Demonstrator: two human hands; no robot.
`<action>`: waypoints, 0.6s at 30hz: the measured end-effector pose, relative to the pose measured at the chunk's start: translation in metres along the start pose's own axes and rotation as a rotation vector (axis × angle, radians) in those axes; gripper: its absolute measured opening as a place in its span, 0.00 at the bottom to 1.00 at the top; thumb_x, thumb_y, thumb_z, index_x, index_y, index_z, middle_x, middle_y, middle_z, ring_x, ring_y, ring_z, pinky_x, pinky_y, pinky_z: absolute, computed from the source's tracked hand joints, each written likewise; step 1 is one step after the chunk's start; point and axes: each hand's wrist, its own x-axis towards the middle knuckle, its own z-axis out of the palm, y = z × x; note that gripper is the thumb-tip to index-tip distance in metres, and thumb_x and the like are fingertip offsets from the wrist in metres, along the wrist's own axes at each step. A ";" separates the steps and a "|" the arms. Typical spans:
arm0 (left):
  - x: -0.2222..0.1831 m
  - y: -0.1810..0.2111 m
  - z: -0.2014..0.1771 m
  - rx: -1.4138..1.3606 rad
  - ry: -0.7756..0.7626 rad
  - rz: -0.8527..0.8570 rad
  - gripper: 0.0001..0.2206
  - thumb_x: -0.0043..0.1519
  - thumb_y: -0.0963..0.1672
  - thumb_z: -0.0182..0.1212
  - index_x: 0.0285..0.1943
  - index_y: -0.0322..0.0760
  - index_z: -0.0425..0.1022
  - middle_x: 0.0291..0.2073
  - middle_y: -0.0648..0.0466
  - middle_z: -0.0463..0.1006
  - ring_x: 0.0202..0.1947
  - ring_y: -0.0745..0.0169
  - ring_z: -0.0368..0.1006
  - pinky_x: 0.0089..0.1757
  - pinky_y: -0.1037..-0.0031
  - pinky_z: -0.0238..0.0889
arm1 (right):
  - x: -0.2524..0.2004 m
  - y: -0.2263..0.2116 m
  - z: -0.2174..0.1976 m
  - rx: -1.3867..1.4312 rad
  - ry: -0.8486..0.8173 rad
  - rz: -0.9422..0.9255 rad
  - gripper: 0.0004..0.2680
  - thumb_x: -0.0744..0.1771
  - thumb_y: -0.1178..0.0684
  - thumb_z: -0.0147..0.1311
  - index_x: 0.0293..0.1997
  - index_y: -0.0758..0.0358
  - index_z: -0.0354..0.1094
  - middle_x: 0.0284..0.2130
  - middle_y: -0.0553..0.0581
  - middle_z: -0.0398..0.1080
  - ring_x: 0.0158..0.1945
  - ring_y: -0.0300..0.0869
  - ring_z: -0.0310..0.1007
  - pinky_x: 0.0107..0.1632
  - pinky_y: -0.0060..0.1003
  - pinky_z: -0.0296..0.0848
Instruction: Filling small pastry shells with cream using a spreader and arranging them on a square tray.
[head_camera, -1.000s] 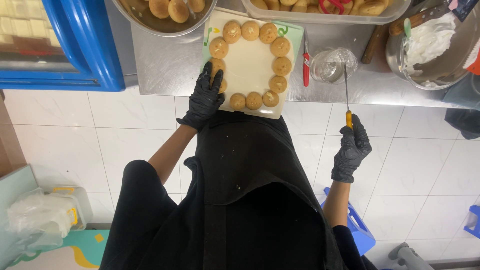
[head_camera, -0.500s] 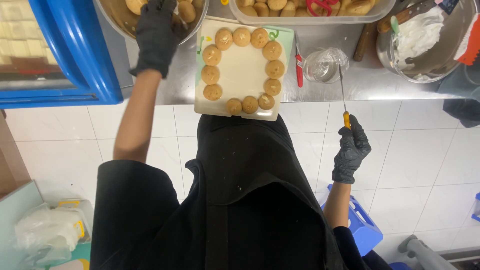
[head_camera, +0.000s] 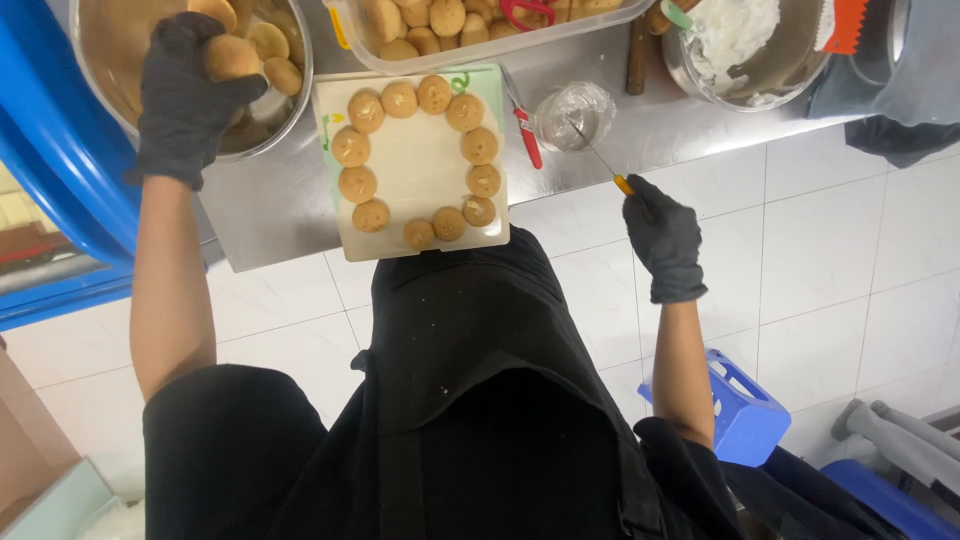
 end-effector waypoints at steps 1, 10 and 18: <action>0.004 0.036 -0.012 -0.003 0.001 0.003 0.20 0.59 0.42 0.74 0.59 0.31 0.74 0.52 0.44 0.78 0.51 0.46 0.76 0.51 0.60 0.74 | 0.011 0.000 0.004 -0.002 0.003 0.002 0.11 0.68 0.57 0.59 0.57 0.61 0.77 0.28 0.62 0.77 0.28 0.41 0.73 0.35 0.36 0.72; -0.011 0.178 0.070 -1.363 -0.118 -0.685 0.21 0.65 0.42 0.68 0.68 0.40 0.73 0.49 0.60 0.77 0.43 0.73 0.71 0.46 0.76 0.74 | 0.079 0.044 0.015 0.736 -0.443 0.326 0.12 0.71 0.50 0.50 0.54 0.67 0.75 0.25 0.54 0.72 0.19 0.33 0.60 0.21 0.28 0.58; -0.006 0.242 0.178 -1.902 -0.082 -1.032 0.19 0.66 0.50 0.62 0.58 0.33 0.72 0.47 0.48 0.76 0.44 0.55 0.76 0.44 0.66 0.76 | 0.034 0.091 -0.008 1.063 -0.360 0.445 0.13 0.71 0.53 0.47 0.58 0.70 0.71 0.24 0.53 0.68 0.17 0.29 0.54 0.18 0.23 0.52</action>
